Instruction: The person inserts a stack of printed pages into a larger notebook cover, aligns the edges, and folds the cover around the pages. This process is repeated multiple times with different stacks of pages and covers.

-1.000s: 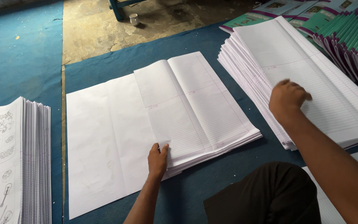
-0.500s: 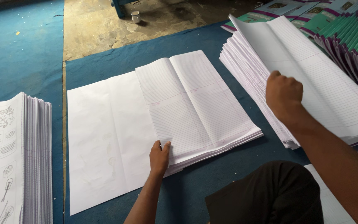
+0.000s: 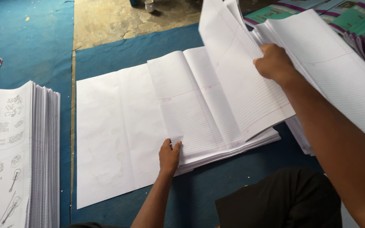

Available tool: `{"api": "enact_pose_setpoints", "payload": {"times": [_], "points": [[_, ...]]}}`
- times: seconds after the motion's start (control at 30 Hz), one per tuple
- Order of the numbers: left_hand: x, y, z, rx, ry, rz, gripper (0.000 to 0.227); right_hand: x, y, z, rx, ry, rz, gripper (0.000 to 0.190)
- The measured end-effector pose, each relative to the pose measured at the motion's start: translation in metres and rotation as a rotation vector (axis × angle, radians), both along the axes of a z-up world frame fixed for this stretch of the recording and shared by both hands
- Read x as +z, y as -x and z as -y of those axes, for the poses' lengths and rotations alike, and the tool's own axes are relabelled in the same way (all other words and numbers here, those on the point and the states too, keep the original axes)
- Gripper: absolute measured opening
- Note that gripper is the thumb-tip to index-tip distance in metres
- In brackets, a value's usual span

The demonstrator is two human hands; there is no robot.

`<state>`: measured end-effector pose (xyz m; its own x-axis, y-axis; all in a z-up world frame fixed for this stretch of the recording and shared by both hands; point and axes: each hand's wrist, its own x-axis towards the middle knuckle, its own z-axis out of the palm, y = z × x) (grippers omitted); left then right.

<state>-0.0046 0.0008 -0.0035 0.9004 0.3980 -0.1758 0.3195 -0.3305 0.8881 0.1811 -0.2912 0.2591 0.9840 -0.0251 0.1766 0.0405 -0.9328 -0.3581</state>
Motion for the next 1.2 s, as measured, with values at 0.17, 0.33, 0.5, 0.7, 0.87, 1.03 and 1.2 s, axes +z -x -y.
{"api": "enact_pose_setpoints", "payload": {"times": [0.17,0.33,0.5,0.7,0.87,1.03,1.2], "points": [[0.005,0.002,0.002,0.01,0.002,-0.005,0.043,-0.04,-0.003,-0.011,0.055,-0.298,-0.132,0.058],[0.015,0.004,0.004,0.015,0.017,-0.051,0.042,-0.074,-0.002,-0.011,0.026,-0.449,-0.335,0.046],[0.026,0.006,0.006,0.014,0.088,-0.083,0.038,-0.104,-0.009,0.004,0.065,-0.255,-0.259,0.046],[0.029,0.007,0.009,0.012,0.057,-0.108,0.035,-0.128,-0.014,0.023,0.03,-0.299,-0.288,0.042],[0.027,0.008,0.012,0.021,0.068,0.003,0.035,-0.135,-0.013,0.033,-0.018,-0.288,-0.333,0.04],[0.027,0.009,0.011,0.028,0.068,-0.028,0.035,-0.148,-0.012,0.045,-0.02,-0.318,-0.324,0.04],[0.029,0.009,0.011,0.026,0.081,-0.037,0.035,-0.171,-0.018,0.059,-0.069,-0.291,-0.33,0.05]]}}
